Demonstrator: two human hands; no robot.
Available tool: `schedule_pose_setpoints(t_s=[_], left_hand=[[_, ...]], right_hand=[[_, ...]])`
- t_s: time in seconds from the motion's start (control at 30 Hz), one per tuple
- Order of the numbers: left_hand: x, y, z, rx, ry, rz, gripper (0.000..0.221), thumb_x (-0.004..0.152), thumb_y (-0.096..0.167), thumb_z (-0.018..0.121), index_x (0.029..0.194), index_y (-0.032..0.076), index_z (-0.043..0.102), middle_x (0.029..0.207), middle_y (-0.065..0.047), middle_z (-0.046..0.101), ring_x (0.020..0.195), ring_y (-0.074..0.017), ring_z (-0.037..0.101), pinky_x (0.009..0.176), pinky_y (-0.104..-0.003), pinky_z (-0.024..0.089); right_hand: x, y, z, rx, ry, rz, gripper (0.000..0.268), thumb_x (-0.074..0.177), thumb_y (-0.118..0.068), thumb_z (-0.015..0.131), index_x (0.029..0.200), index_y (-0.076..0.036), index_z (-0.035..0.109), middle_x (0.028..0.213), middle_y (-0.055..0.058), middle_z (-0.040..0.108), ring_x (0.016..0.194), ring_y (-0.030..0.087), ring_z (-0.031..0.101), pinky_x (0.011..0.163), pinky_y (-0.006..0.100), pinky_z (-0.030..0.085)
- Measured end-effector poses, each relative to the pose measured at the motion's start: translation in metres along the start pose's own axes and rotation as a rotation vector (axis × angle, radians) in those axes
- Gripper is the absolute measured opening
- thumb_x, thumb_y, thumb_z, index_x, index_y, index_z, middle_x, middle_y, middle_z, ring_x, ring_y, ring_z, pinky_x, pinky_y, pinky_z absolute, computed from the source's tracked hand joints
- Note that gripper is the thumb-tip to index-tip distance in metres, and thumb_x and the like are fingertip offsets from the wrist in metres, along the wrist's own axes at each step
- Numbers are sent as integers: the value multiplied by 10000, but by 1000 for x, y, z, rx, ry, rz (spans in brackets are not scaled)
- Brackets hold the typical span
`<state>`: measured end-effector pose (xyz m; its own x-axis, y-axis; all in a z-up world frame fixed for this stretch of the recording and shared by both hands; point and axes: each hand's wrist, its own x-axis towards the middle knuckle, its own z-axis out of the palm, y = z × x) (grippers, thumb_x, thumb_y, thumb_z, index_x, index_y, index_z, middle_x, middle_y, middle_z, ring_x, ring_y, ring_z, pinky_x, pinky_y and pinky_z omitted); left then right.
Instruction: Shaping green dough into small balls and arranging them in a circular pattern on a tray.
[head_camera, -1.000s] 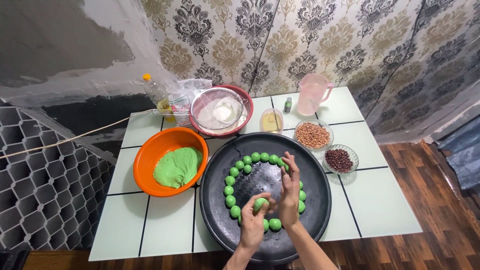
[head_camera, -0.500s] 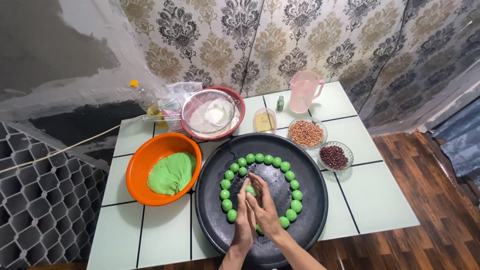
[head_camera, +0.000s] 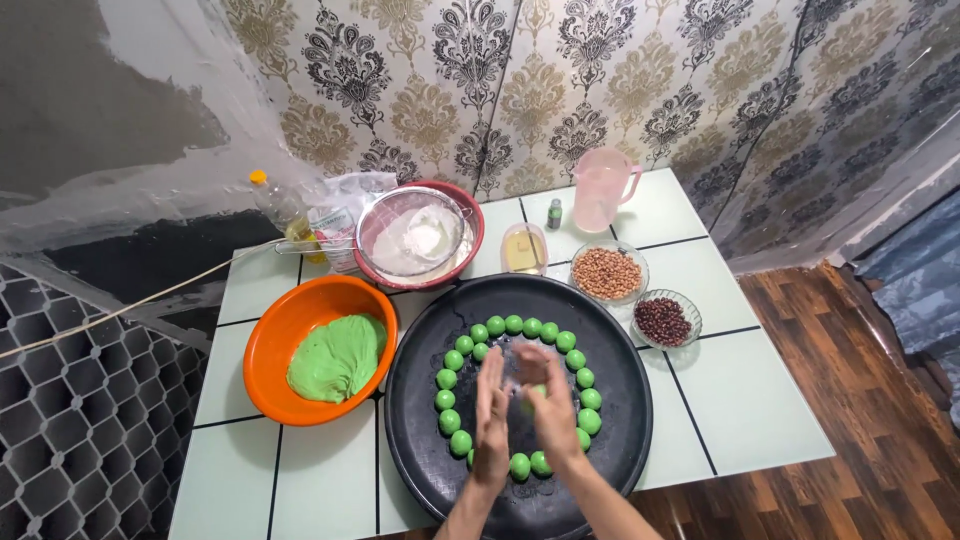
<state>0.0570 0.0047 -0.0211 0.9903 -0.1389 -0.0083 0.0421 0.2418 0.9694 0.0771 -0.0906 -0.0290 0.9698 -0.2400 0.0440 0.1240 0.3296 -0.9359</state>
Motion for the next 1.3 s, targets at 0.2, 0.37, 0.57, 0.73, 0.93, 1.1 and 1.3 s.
schedule_pose_setpoints(t_s=[0.2, 0.37, 0.57, 0.73, 0.93, 1.1, 1.3], left_hand=[[7, -6, -1, -61, 84, 85, 987, 874, 771, 353, 1625, 172, 128, 1739, -94, 19, 1594, -274, 61, 1241, -573, 75], [-33, 26, 24, 90, -205, 132, 1020, 892, 858, 248, 1623, 177, 45, 1736, -91, -66, 1608, -304, 0, 1238, -603, 26], [-48, 48, 27, 237, -240, 222, 1101, 861, 957, 123, 1613, 169, -35, 1719, -68, -163, 1609, -345, -76, 1200, -713, 12], [-23, 32, 11, 83, -28, 273, 981, 933, 811, 230, 1622, 145, 19, 1737, -82, -57, 1609, -271, -4, 1271, -535, 27], [-25, 7, 13, -79, -40, 123, 965, 920, 747, 258, 1624, 126, 38, 1733, -82, -14, 1598, -241, 48, 1275, -461, 53], [-52, 7, 24, -27, -130, -34, 1027, 861, 819, 247, 1627, 168, 41, 1734, -86, -3, 1591, -308, 106, 1245, -554, 132], [-53, 33, 24, 41, -197, -25, 1165, 744, 963, 265, 1628, 254, -5, 1743, -27, -80, 1603, -291, -47, 1207, -654, 53]], right_hand=[[-5, 0, 10, 5, -27, 90, 618, 831, -247, 430, 1444, -181, 384, 1371, 160, 598, 986, 188, 490, 870, 349, 423], [-10, 1, 15, 10, -67, 199, 907, 810, -719, 366, 1599, -302, 201, 1318, 182, 573, 539, 96, 404, 504, 261, 395], [-11, -12, 16, -81, -209, 194, 988, 792, -809, 268, 1604, -287, 59, 1736, 55, -48, 1594, 292, -26, 1177, 713, -6], [-18, -18, 18, -98, -223, 78, 928, 850, -758, 267, 1609, -262, 67, 1737, 60, -51, 1597, 283, -41, 1199, 673, -12], [-27, -20, 15, -126, -226, -111, 826, 949, -670, 264, 1617, -221, 79, 1737, 69, -56, 1601, 267, -66, 1236, 605, -23], [-36, -19, 13, -149, -215, -246, 749, 1024, -604, 262, 1624, -190, 88, 1737, 75, -60, 1604, 256, -85, 1263, 554, -30], [-29, 1, 8, -214, -232, -225, 777, 1009, -666, 233, 1621, -214, 76, 1728, 48, -161, 1575, 241, -235, 1222, 607, -112]])
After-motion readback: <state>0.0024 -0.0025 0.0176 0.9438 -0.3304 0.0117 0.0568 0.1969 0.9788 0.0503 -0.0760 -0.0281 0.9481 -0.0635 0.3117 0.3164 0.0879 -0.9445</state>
